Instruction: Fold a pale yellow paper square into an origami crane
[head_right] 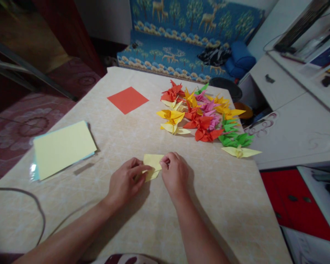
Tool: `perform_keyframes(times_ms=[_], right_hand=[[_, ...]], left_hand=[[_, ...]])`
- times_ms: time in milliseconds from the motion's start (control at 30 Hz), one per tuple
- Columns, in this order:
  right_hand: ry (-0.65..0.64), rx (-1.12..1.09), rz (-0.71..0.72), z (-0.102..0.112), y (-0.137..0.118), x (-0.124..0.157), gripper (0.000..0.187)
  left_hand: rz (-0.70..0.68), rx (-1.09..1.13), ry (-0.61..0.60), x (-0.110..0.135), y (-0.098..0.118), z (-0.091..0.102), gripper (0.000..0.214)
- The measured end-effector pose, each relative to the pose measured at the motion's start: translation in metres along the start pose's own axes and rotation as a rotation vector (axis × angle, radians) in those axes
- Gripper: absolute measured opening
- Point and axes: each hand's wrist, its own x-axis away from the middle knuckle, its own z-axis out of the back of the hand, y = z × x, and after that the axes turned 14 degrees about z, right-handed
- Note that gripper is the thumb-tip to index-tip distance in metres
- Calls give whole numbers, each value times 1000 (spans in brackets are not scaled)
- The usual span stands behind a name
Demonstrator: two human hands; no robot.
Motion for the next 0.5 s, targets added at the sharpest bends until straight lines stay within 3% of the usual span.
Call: perform_keyframes(times_ms=[500], right_hand=[[-5, 28, 35, -1, -2, 2, 7]], left_hand=[[-41, 134, -162, -10, -13, 8, 34]])
